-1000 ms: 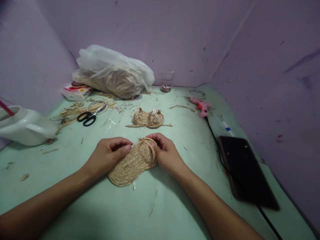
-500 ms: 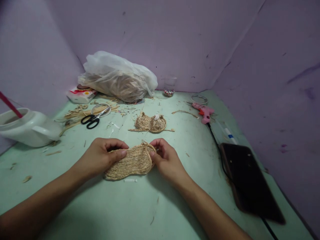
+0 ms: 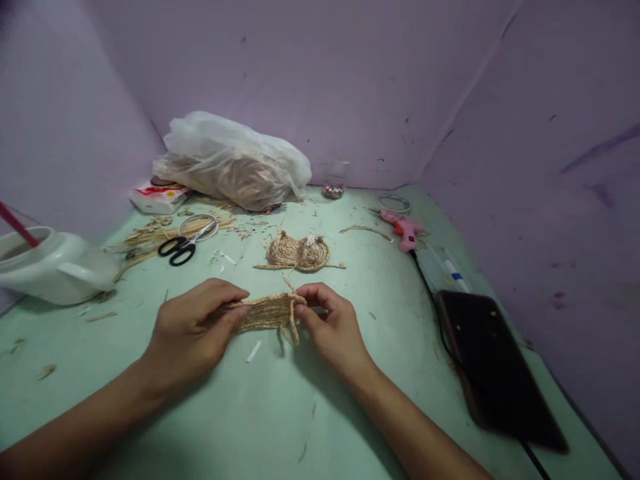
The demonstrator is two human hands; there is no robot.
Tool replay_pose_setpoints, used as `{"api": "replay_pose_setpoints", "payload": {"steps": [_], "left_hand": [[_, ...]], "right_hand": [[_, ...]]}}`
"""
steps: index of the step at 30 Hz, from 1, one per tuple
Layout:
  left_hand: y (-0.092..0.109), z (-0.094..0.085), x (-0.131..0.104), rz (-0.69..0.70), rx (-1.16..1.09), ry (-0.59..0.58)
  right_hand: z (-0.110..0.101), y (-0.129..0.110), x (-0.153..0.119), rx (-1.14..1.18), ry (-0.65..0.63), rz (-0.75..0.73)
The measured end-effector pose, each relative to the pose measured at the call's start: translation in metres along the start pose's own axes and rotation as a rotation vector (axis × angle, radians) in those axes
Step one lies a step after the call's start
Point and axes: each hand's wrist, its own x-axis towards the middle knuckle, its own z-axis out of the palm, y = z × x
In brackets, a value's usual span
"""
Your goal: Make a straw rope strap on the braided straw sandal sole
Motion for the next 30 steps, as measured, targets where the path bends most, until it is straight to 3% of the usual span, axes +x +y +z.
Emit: {"api": "replay_pose_setpoints", "payload": {"steps": [5,9,13,21,30], "left_hand": [[-0.001,0.004,0.001,-0.157,-0.05,-0.163],[0.002,0.001,0.002,-0.158,-0.08,-0.189],[0.004,0.0,0.002,-0.16,-0.116,-0.219],[0.008,0.008,-0.001,-0.238,-0.155,-0.13],[0.004,0.01,-0.003,-0.09,-0.108,-0.096]], "right_hand": [[-0.005,-0.005,-0.001,0.01,-0.022,0.041],[-0.009,-0.013,-0.004,0.049,-0.059,-0.058],[0.001,-0.017,-0.009,-0.141,-0.058,-0.112],[0.015,-0.014,-0.009,-0.01,-0.095,-0.016],[0.018,-0.014,-0.008,0.015,-0.034,0.005]]}}
